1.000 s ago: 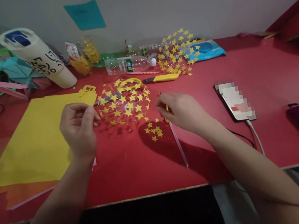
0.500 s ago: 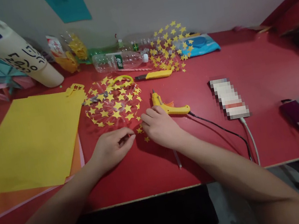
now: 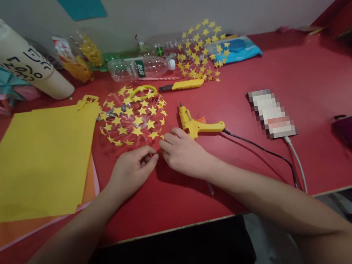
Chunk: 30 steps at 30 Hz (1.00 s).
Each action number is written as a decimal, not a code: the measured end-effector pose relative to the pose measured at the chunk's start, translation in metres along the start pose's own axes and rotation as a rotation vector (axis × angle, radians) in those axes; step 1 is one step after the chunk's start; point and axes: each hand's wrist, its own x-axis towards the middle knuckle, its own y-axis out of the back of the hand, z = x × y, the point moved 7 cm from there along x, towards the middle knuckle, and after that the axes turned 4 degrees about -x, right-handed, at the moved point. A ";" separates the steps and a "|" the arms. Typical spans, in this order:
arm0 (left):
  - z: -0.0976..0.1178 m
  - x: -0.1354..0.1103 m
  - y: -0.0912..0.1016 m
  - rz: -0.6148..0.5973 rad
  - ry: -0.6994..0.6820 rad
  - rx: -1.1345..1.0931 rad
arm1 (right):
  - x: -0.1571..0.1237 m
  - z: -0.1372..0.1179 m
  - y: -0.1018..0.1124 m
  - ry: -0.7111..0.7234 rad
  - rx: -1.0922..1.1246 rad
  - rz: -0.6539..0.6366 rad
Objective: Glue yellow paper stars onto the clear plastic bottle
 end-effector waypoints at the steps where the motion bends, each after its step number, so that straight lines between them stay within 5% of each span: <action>1: -0.001 0.000 0.000 -0.002 0.010 0.002 | 0.000 -0.001 0.000 0.009 0.006 0.007; 5: -0.005 -0.001 0.001 0.002 0.071 -0.017 | -0.002 0.009 0.005 -0.112 0.157 0.030; 13: -0.001 -0.003 0.001 -0.005 0.136 -0.388 | -0.014 0.037 0.018 -0.537 0.885 0.103; 26: 0.011 -0.005 0.003 0.026 0.031 -0.418 | -0.010 0.033 0.022 -0.519 0.852 0.108; 30: 0.011 -0.006 0.010 0.065 0.030 -0.493 | -0.022 0.061 0.033 -0.551 0.554 0.116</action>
